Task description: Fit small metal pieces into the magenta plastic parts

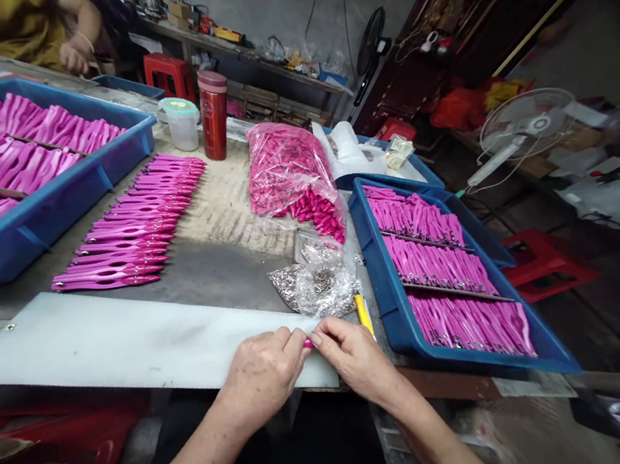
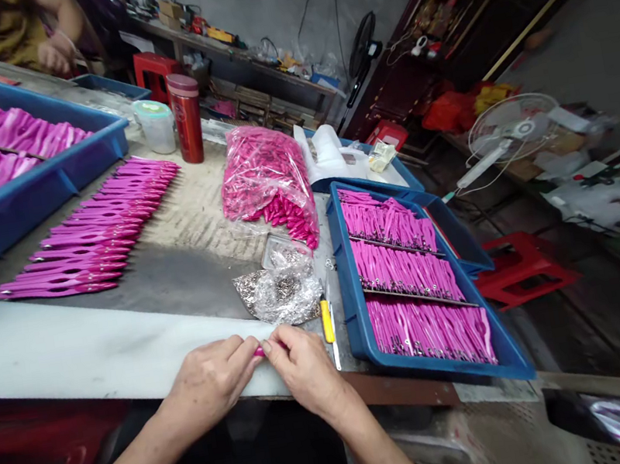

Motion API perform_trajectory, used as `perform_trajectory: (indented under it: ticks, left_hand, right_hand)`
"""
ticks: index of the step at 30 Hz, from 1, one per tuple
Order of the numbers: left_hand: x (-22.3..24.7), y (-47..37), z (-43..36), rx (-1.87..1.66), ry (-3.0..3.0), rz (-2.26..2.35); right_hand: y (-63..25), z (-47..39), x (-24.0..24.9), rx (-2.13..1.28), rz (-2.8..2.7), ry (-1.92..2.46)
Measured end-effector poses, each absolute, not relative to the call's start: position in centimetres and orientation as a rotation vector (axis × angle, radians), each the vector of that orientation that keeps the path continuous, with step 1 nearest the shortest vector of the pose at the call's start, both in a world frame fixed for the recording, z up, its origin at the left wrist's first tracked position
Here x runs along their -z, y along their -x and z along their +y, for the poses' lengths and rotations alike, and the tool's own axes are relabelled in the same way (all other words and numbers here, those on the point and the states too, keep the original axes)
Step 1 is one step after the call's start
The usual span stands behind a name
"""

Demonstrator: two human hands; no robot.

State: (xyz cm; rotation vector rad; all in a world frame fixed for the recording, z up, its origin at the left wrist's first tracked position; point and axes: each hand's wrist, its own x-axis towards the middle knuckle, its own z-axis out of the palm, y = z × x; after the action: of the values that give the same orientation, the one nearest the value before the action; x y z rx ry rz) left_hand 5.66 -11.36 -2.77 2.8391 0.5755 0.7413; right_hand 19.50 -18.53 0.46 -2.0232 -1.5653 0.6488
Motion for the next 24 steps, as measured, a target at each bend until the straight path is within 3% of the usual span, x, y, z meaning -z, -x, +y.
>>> perform_trajectory:
  ticks: [8, 24]
  left_hand:
    - [2.8, -5.7, -11.3, -0.739, -2.816, 0.586]
    - [1.6, -3.1, -9.0, -0.627, -2.909, 0.792]
  right_hand:
    - [-19.8, -18.5, 0.3, -0.742, -1.457, 1.946]
    - [-21.0, -18.7, 5.6, -0.343, -1.683, 1.702]
